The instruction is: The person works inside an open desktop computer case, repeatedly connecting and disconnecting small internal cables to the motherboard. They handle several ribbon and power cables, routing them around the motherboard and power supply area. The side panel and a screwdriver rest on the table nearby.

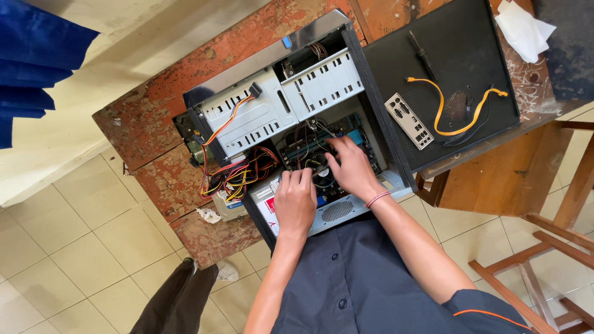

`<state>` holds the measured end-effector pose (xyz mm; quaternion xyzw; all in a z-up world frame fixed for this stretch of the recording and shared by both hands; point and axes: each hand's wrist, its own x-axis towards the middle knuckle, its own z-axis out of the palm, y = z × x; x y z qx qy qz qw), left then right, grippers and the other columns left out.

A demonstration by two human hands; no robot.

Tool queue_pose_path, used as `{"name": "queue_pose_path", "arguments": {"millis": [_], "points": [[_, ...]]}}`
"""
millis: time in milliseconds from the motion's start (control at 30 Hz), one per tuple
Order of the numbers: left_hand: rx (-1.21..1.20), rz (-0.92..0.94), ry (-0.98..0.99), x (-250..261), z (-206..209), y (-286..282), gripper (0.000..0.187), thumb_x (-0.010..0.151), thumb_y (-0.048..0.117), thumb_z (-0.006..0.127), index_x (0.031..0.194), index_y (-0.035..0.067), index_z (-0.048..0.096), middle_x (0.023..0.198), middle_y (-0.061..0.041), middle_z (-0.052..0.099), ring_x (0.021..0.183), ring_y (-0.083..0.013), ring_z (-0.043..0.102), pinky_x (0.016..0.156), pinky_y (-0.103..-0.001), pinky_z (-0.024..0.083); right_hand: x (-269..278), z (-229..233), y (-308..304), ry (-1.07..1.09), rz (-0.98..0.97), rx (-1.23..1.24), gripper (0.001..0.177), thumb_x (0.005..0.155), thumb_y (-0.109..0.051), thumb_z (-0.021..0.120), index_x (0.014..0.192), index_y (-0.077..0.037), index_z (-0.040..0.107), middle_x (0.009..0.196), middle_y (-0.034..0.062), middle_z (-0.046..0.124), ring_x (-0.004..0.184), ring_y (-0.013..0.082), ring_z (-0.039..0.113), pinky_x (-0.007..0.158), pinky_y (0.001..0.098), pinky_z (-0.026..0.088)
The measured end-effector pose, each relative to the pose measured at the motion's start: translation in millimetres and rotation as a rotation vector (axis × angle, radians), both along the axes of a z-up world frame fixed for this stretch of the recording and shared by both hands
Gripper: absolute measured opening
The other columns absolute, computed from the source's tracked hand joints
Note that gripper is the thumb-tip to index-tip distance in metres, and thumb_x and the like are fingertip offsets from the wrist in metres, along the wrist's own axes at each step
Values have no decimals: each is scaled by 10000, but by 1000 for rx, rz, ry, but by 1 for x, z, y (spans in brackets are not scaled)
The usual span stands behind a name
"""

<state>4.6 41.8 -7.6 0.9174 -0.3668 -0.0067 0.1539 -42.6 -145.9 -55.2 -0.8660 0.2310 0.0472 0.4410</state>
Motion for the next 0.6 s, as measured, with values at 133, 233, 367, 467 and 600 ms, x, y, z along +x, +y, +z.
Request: {"name": "queue_pose_path", "arguments": {"millis": [133, 233, 367, 467, 600], "points": [[-382, -26, -29, 3, 3, 12, 78, 1039, 133, 678, 1103, 128, 721, 989, -48, 670, 852, -254, 657, 762, -353, 559, 22, 7, 12, -301, 232, -247, 199, 1104, -97, 565, 1195, -109, 742, 1086, 72, 691, 1075, 289, 709, 951, 378, 605], [-661, 169, 185, 18, 30, 21, 114, 1043, 35, 688, 1134, 85, 736, 1055, -89, 763, 898, -269, 761, 807, -363, 626, 41, -6, 16, -215, 147, -7, 182, 1055, -78, 561, 1051, -105, 741, 911, 100, 747, 935, 339, 762, 870, 436, 622], [-721, 324, 258, 46, 41, 26, 104, 1068, 26, 693, 1169, 42, 712, 1083, -113, 792, 916, -252, 792, 818, -363, 659, 48, -6, 25, -192, 128, 119, 226, 1003, -76, 553, 1004, -152, 766, 872, 46, 800, 914, 305, 779, 858, 419, 618], [-737, 367, 286, 59, 38, 27, 103, 1077, 31, 702, 1174, 48, 729, 1095, -100, 817, 901, -234, 805, 806, -346, 663, 49, 0, 33, -191, 304, 63, 258, 957, -35, 553, 1042, -84, 791, 949, 167, 797, 972, 401, 748, 891, 483, 605], [-851, 457, 420, 69, 27, 24, 76, 1069, 11, 713, 1145, 2, 707, 1101, -138, 824, 869, -239, 831, 758, -304, 685, 65, -3, 45, -153, 620, -227, 356, 910, 35, 576, 1216, -13, 752, 1135, 182, 763, 1085, 379, 718, 952, 474, 588]]}}
